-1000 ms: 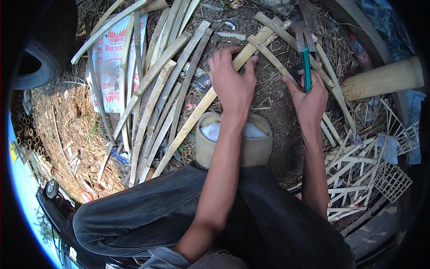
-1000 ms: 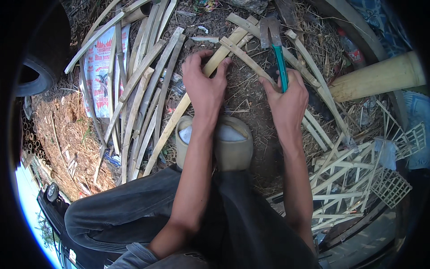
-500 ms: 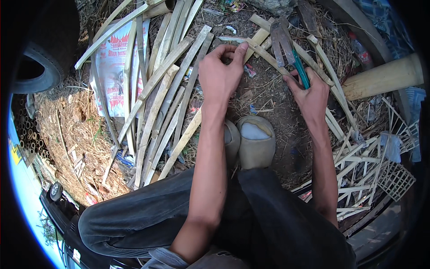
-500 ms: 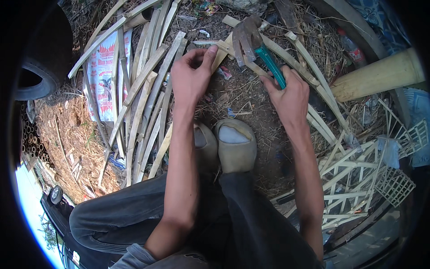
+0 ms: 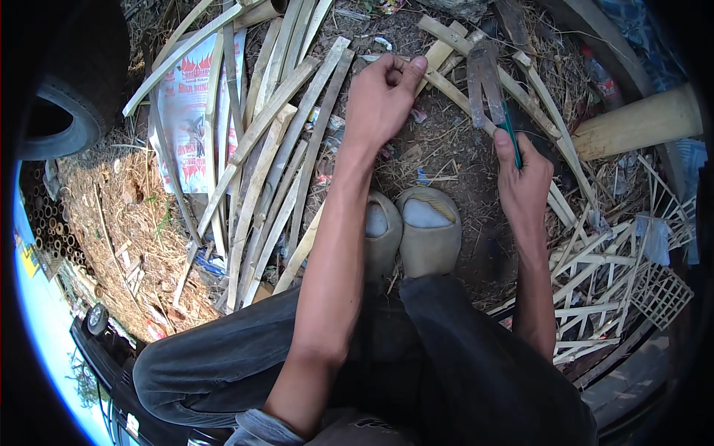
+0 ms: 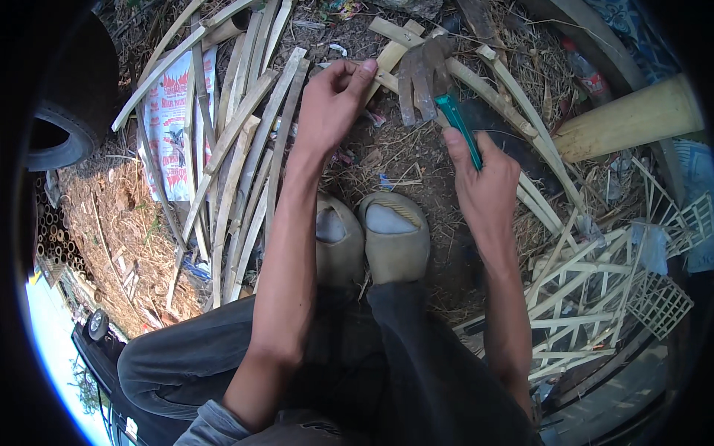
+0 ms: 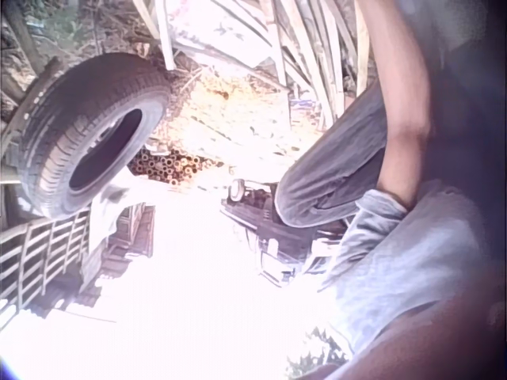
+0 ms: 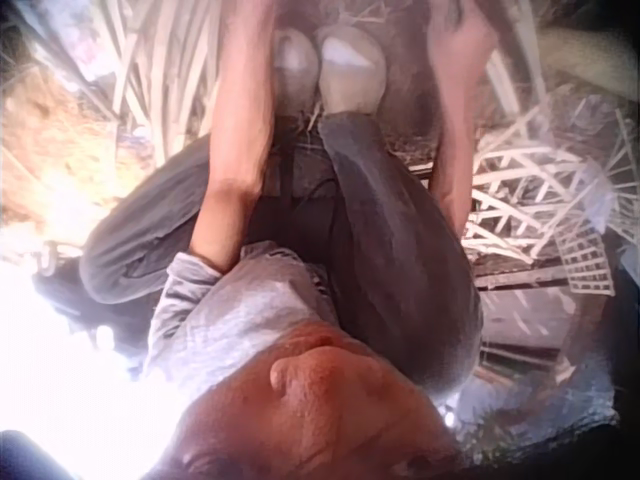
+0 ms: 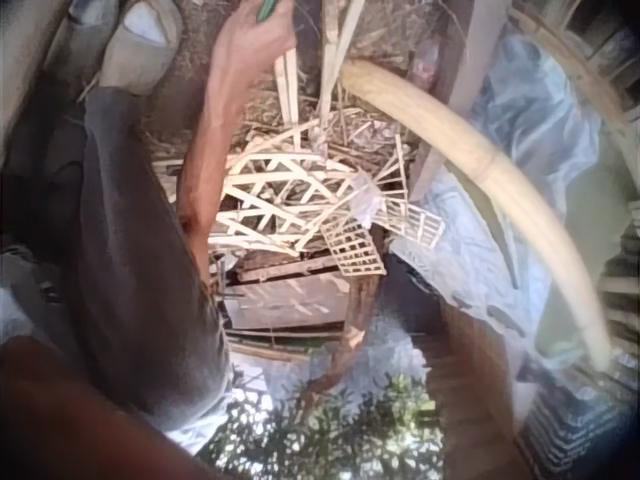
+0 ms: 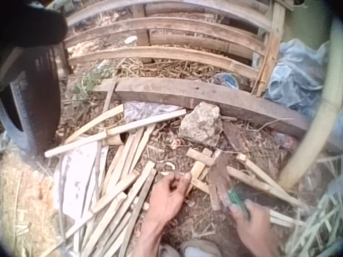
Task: The person constructs a wooden lattice by hand and using a hammer to secure thin bamboo strips together on a dirt ground surface.
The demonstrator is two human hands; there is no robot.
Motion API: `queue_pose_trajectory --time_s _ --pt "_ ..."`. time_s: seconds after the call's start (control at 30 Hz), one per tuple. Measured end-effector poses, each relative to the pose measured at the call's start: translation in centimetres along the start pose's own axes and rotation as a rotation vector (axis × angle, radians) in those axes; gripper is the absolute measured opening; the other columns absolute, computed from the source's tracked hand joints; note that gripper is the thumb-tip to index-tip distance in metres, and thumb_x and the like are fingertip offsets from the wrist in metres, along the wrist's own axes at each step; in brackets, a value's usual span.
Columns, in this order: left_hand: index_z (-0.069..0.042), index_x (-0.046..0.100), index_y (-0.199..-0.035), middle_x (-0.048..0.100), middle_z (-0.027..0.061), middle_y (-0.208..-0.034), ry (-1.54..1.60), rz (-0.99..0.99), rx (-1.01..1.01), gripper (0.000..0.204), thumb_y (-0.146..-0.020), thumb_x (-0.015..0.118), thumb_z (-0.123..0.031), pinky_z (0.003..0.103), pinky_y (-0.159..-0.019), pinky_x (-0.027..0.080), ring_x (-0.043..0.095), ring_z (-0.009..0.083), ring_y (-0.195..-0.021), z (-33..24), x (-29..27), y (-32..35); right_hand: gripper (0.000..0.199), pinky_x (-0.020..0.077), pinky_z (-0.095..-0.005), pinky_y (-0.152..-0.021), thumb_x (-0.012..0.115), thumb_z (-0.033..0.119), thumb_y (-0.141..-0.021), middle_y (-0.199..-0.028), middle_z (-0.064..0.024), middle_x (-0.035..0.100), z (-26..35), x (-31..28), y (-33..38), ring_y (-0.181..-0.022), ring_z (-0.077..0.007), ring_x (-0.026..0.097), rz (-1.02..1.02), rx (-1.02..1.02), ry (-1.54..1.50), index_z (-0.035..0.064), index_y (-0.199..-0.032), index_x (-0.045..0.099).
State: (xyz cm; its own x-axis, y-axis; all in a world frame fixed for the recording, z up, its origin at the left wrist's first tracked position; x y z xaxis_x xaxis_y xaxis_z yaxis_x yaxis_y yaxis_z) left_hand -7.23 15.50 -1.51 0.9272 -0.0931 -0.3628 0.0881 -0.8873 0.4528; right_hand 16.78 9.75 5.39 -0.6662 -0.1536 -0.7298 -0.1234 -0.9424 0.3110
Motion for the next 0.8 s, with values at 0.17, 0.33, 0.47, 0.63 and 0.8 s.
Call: queue_pose_trajectory --time_s 0.17,0.33,0.47,0.63,0.8 --pt "-0.001 0.079 -0.089 0.071 0.0075 -0.066 -0.024 -0.299 0.033 0.035 -0.085 0.084 -0.035 0.034 -0.062 0.052 0.067 0.0196 -0.061 -0.6 -2.0 1.2 0.060 0.0367 -0.0306 -0.053 0.046 0.051 -0.110 -0.062 0.0007 0.047 -2.0 6.1 4.3 -0.057 -0.0092 0.046 0.244 0.332 -0.594 0.0012 -0.079 0.057" --pt "-0.003 0.082 -0.091 0.070 0.0054 -0.069 0.035 -0.092 -0.269 0.036 -0.081 0.088 -0.037 0.027 -0.058 0.047 0.059 0.0123 -0.058 1.6 -2.6 0.3 0.062 0.0358 -0.0310 -0.052 0.039 0.051 -0.112 -0.062 0.0007 0.047 -1.4 7.0 4.8 -0.056 -0.0095 0.046 0.185 0.297 -0.602 0.0016 -0.077 0.054" --pt "-0.005 0.083 -0.091 0.069 0.0015 -0.073 0.105 0.021 -0.324 0.029 -0.086 0.086 -0.032 0.025 -0.058 0.043 0.056 0.0090 -0.062 2.6 -2.1 -0.2 0.061 0.0370 -0.0341 -0.049 0.038 0.048 -0.112 -0.058 -0.0033 0.047 -0.1 6.1 4.4 -0.052 -0.0119 0.048 0.174 0.198 -0.462 -0.0003 -0.079 0.056" --pt "0.000 0.082 -0.091 0.069 0.0033 -0.070 -0.047 -0.083 -0.239 0.036 -0.084 0.085 -0.036 0.026 -0.063 0.049 0.059 0.0097 -0.065 1.0 -2.2 0.5 0.062 0.0284 -0.0233 -0.048 0.034 0.057 -0.110 -0.063 0.0051 0.038 0.8 5.8 4.8 -0.054 -0.0040 0.037 0.120 0.050 -0.493 0.0081 -0.073 0.043" --pt "0.001 0.081 -0.085 0.073 0.0109 -0.066 -0.005 -0.277 -0.158 0.035 -0.082 0.085 -0.033 0.033 -0.062 0.054 0.067 0.0183 -0.058 1.2 -2.7 1.4 0.058 0.0395 -0.0409 -0.051 0.040 0.043 -0.112 -0.055 -0.0092 0.050 0.0 5.9 4.8 -0.048 -0.0216 0.055 0.127 0.160 -0.372 -0.0018 -0.081 0.057"
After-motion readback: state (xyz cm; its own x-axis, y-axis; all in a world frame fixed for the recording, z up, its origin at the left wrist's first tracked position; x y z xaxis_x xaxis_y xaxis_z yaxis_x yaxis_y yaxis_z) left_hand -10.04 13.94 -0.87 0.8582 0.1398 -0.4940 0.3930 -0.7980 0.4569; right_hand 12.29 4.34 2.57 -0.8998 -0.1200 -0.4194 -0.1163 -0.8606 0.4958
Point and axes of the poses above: each hand's wrist, its own y-axis away from the middle knuckle, its own x-axis out of the palm, z = x × y, the point moved 10 cm from there along -y, towards the middle knuckle
